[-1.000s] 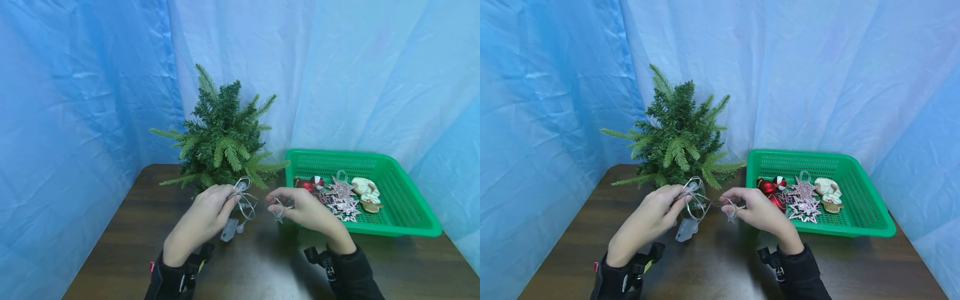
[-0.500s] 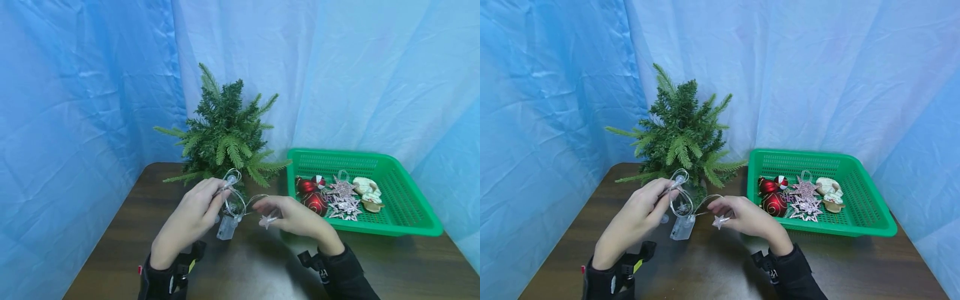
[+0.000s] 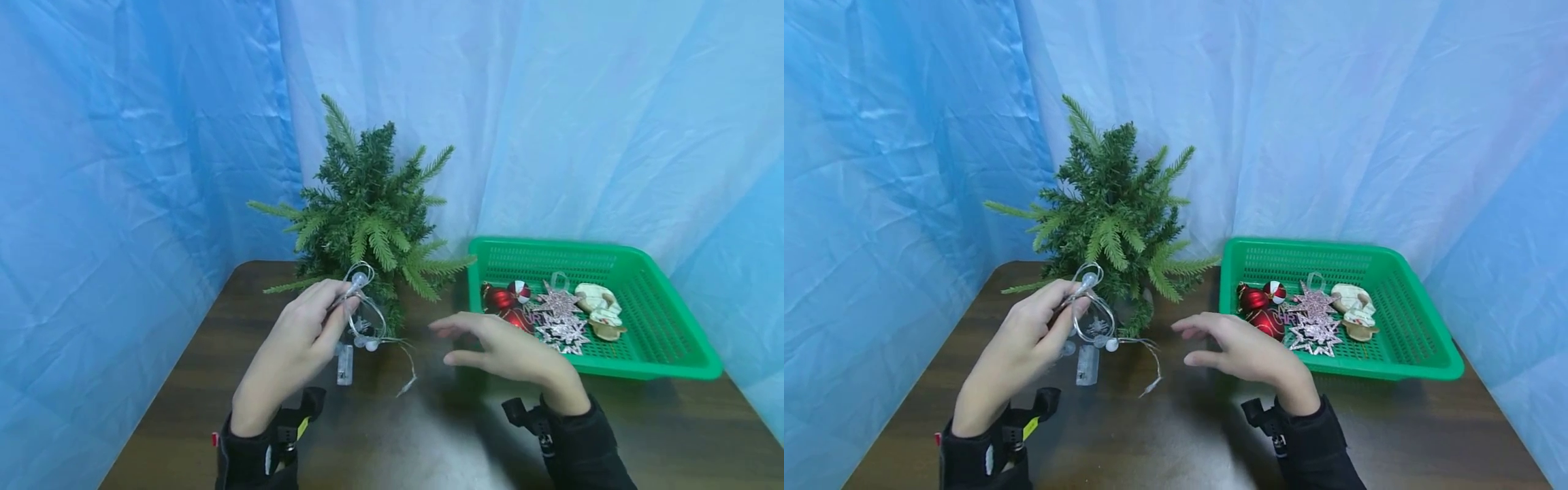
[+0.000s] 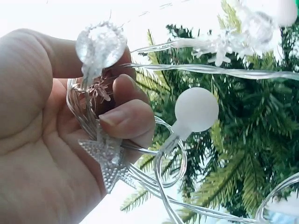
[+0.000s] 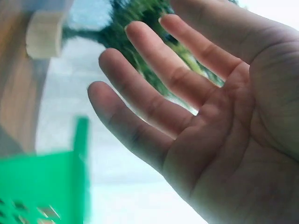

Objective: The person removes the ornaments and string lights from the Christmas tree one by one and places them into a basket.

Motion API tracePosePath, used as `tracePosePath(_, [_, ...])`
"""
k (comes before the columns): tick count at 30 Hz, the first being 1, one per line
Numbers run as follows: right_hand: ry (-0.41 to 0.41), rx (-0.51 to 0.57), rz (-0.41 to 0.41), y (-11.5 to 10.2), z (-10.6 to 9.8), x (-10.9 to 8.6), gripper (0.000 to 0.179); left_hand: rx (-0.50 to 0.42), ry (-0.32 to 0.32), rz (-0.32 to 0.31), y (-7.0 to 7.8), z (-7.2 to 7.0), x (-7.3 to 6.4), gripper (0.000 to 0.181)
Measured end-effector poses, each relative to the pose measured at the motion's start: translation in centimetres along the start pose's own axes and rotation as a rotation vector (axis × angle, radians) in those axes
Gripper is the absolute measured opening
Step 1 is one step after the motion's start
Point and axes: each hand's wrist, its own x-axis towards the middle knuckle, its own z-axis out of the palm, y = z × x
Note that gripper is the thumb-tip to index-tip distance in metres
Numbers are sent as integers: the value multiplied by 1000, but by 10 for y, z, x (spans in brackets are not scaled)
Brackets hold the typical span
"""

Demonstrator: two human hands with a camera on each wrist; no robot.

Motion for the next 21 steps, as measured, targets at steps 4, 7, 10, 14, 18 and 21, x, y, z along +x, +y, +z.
tracePosePath(4, [57, -44, 31, -3, -20, -22, 49, 1, -26, 8, 9, 1, 4, 6])
tracePosePath(7, [105, -103, 87, -6, -37, -46, 46, 3, -52, 38, 20, 2, 11, 7])
tracePosePath(10, [156, -189, 151, -6, -52, -74, 45, -4, -90, 94, 35, 7, 22, 8])
tracePosePath(14, [214, -271, 263, 3, -67, -106, 46, -17, -151, 177, 57, 16, 42, 12])
tracePosePath(18, [253, -297, 392, 18, -76, -130, 47, -27, -195, 255, 84, 26, 69, 12])
tracePosePath(21, [243, -291, 486, 28, -81, -142, 48, -12, -232, 295, 106, 33, 93, 13])
